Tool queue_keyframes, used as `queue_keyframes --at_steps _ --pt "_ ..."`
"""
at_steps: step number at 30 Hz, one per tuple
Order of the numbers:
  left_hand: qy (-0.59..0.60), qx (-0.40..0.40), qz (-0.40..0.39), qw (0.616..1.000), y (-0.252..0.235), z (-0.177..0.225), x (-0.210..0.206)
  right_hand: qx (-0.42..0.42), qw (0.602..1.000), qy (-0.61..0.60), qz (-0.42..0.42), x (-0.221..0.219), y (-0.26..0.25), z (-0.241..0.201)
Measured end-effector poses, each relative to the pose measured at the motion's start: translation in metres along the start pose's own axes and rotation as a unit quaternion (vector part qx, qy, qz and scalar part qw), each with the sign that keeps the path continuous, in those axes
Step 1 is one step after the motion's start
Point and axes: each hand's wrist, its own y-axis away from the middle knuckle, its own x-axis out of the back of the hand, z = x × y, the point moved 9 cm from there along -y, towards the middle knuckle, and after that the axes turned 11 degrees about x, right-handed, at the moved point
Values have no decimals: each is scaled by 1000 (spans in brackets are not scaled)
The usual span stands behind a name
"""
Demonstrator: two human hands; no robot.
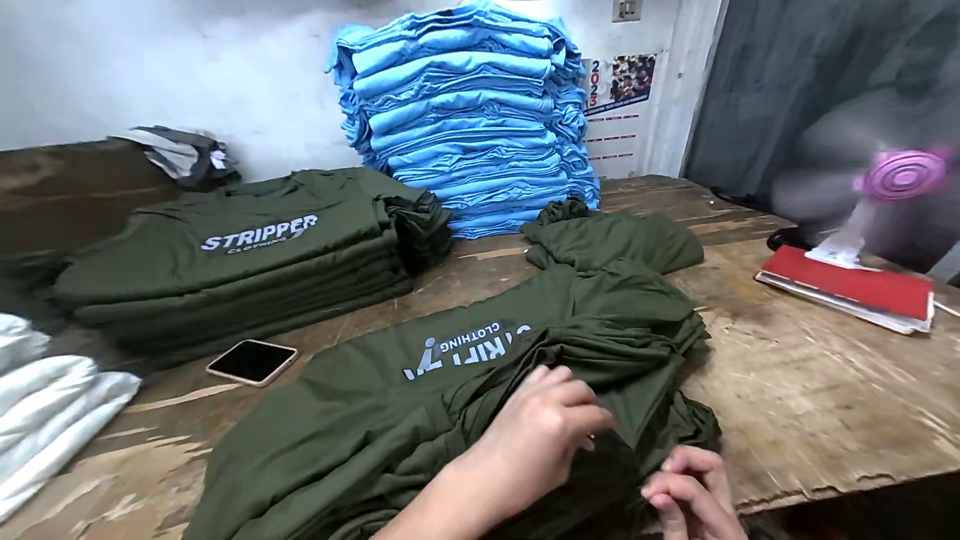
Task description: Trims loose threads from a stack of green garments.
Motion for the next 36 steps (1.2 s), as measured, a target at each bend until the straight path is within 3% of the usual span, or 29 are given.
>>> queue_keyframes --at_steps 3,6,11,14,16,23,27,31,36 --pt "-59 -41 -3 997 -1 18 -15 66 995 68 -34 -4 0 -11" --pt "-57 2 16 998 -4 11 -11 118 982 122 -87 -9 2 -19" --pt "-6 76 11 997 -7 -16 0 -96 977 188 -13 0 5 9" --pt "-11 81 7 997 -6 -16 0 -135 962 233 -43 -11 0 9" --pt "-24 74 12 997 -4 -12 0 -138 970 203 -8 -9 5 4" --pt "-92 -3 24 995 0 20 -6 -91 981 161 60 2 18 -9" --pt "-153 -53 38 986 0 39 -19 45 972 230 10 -5 12 -29" --pt "-108 45 102 988 -2 20 1 135 960 215 -118 -16 8 -33" --pt "-30 267 94 959 9 -22 13 17 961 264 -87 -21 -20 -17"
